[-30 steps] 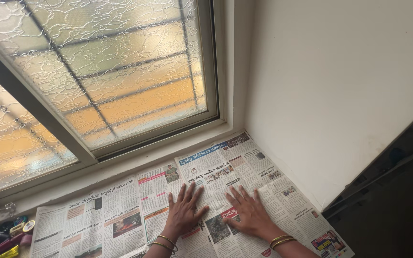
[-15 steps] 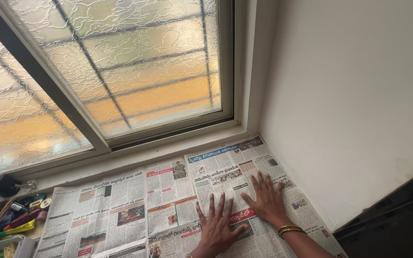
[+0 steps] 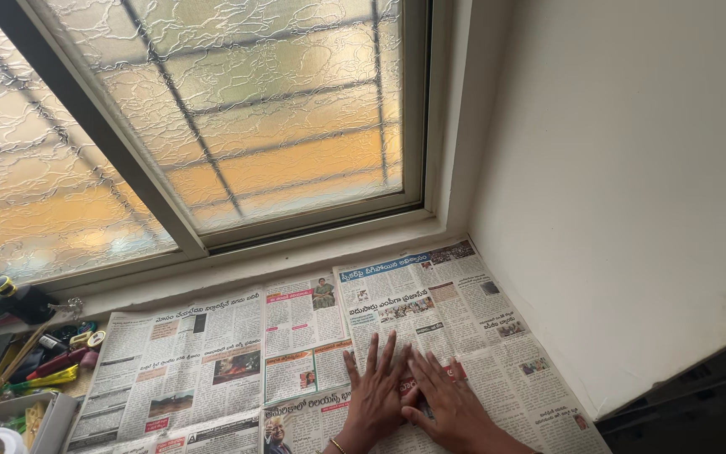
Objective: The person folds a newspaper and places it on a windowsill. They then unfold it, smooth it out, and fold it again. Finally, they pick up another newspaper from a box and fold it.
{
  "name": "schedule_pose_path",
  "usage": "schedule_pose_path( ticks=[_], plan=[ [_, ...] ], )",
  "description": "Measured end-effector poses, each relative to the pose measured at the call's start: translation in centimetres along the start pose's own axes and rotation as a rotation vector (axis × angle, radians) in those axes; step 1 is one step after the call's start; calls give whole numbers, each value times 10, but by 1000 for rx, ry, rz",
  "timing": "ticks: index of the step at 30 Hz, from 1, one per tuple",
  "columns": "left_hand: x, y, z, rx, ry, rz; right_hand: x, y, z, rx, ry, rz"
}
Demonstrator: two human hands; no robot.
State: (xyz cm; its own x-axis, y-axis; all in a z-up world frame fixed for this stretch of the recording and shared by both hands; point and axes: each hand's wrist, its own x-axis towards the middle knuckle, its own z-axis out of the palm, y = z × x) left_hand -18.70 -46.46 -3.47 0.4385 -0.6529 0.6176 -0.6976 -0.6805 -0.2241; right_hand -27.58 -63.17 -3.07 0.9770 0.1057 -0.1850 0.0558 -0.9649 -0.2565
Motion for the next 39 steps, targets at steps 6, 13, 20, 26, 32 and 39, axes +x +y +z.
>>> schedule_pose_path(
  ticks=[6, 13, 20, 26, 32, 39],
  plan=[
    [-12, 32, 8, -647, -667, -43, -16, 22, -29, -98, -96, 20],
    [-20, 50, -16, -362, -289, -5, -47, 60, -5, -297, 499, -414],
    [-27, 53, -16, -171, -118, 170, -58, 61, -5, -183, 104, -445],
    [-18, 47, -33, -137, -71, 201, -65, 76, -4, -411, 418, -614],
    [-26, 31, -34, -566, -986, 76, -86, 135, -27, -526, 462, -586],
    [-73, 41, 15, -122, -48, 349, -95, 132, -23, -409, 472, -497]
  ],
)
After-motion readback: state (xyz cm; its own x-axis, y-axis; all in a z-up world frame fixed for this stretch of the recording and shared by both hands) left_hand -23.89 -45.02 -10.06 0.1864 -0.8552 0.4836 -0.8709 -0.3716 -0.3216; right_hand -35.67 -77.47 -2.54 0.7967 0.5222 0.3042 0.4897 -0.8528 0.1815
